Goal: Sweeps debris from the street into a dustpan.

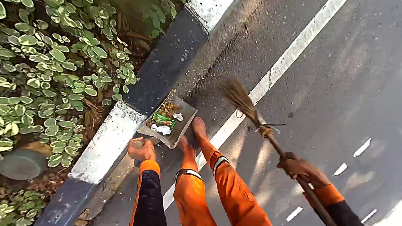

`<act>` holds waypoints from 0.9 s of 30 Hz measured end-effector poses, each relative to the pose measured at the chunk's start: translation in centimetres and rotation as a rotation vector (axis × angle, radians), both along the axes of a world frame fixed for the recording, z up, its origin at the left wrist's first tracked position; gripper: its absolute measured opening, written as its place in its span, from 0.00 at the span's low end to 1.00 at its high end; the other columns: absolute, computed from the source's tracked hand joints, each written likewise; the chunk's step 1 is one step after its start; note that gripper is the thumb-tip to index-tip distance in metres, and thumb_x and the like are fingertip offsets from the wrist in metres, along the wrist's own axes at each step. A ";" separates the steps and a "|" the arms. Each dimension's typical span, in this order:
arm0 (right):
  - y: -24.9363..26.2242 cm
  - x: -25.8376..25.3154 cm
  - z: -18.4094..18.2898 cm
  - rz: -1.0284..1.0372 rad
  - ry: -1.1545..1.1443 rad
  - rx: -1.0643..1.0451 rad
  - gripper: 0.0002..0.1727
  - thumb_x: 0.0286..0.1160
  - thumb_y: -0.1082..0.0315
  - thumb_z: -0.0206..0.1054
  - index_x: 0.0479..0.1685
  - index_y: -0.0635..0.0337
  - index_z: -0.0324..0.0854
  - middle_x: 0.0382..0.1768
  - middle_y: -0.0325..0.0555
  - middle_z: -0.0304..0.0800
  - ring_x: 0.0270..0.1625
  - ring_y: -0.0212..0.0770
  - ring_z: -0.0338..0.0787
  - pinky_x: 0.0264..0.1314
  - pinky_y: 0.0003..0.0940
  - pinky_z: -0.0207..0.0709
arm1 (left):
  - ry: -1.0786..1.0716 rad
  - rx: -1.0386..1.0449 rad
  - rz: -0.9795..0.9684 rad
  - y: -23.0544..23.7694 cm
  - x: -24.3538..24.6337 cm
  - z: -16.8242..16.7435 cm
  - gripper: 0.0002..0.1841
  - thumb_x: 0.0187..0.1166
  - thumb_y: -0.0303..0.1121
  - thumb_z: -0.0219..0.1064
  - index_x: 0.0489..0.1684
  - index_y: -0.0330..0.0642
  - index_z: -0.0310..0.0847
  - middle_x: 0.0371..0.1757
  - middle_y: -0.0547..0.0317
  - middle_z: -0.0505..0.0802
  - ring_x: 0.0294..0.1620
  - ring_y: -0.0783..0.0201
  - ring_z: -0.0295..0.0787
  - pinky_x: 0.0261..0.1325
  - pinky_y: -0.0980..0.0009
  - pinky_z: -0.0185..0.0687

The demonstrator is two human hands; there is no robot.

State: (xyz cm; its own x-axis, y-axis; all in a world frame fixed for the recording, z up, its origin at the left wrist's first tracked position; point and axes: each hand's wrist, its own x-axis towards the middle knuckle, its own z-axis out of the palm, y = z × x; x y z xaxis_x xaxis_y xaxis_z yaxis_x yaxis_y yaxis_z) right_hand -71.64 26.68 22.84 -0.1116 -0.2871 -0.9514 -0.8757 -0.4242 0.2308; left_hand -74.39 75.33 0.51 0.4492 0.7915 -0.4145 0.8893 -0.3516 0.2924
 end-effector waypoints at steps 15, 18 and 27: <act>5.5 9.0 -3.8 0.576 -0.090 -0.015 0.11 0.79 0.69 0.64 0.51 0.69 0.78 0.27 0.52 0.77 0.23 0.44 0.78 0.28 0.44 0.76 | -0.006 0.024 0.098 1.3 -0.1 -1.3 0.13 0.58 0.26 0.77 0.42 0.38 0.91 0.45 0.44 0.96 0.52 0.49 0.93 0.58 0.52 0.82; 6.8 10.8 -13.1 0.745 -0.261 -0.299 0.24 0.69 0.68 0.74 0.60 0.75 0.80 0.51 0.78 0.86 0.55 0.76 0.87 0.53 0.77 0.77 | -0.019 -0.028 0.133 2.7 -2.1 -1.5 0.13 0.57 0.26 0.79 0.41 0.39 0.91 0.46 0.45 0.95 0.54 0.49 0.91 0.60 0.50 0.81; 26.1 -5.8 -8.4 0.884 0.106 0.413 0.21 0.71 0.67 0.72 0.61 0.68 0.80 0.46 0.63 0.87 0.45 0.58 0.89 0.49 0.61 0.81 | -0.149 -0.017 0.149 8.6 -13.4 0.5 0.15 0.58 0.25 0.76 0.45 0.32 0.90 0.47 0.40 0.95 0.53 0.49 0.92 0.60 0.52 0.83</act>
